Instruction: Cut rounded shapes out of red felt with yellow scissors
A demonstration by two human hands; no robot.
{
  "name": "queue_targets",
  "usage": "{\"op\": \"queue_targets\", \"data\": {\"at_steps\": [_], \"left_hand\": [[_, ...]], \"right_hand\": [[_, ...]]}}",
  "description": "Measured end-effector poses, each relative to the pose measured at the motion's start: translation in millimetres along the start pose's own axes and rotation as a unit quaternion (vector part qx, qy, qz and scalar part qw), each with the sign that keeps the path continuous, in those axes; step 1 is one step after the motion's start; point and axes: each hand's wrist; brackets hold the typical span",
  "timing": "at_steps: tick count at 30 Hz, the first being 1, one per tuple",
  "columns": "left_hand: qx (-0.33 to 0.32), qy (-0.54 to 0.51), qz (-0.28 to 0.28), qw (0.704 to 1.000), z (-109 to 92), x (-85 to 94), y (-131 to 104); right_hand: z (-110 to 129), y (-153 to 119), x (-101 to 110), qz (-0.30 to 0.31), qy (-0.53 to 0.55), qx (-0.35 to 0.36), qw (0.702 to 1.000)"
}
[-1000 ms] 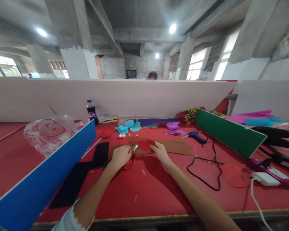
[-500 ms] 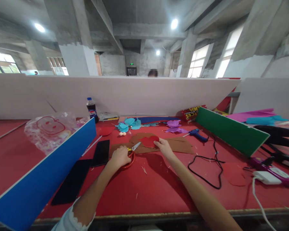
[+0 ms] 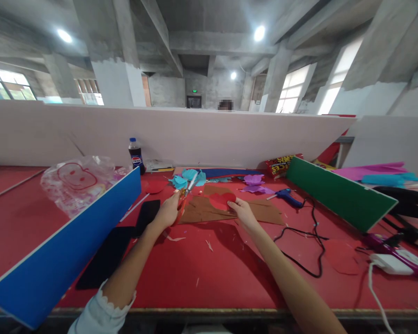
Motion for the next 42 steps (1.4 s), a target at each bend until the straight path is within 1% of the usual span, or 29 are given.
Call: {"op": "queue_targets", "data": {"at_steps": [3, 7, 11, 18, 22, 29, 36, 42], "left_hand": [[-0.049, 0.063, 0.006, 0.997, -1, 0.3, -3], [-0.063, 0.138, 0.005, 0.988, 4, -0.2, -2], [-0.066, 0.167, 0.018, 0.984, 8, -2.0, -1], [-0.054, 0.161, 0.045, 0.984, 2, -2.8, -2], [-0.062, 0.180, 0.055, 0.980, 2, -2.0, -2], [-0.060, 0.201, 0.067, 0.975, 0, 2.0, -2], [-0.080, 0.206, 0.060, 0.973, -3, 4.8, -4], [-0.100, 0.194, 0.068, 0.973, 0, 4.1, -3]], "right_hand": [[2, 0, 0, 0.007, -0.015, 0.005, 1.000], [3, 1, 1, -0.007, -0.042, 0.020, 0.999], [2, 1, 2, 0.006, -0.053, 0.035, 0.998], [1, 0, 1, 0.020, -0.052, 0.023, 0.998], [-1, 1, 1, 0.019, -0.045, 0.017, 0.999], [-1, 0, 2, 0.018, -0.034, 0.029, 0.999], [-6, 2, 5, 0.011, -0.041, 0.031, 0.999], [-3, 2, 5, 0.011, -0.041, 0.032, 0.999]]}}
Point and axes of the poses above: each hand's wrist, its own y-axis towards the middle knuckle, its own x-axis out of the back of the hand, z = x × y, and after that the axes turned 10 degrees about z, right-handed
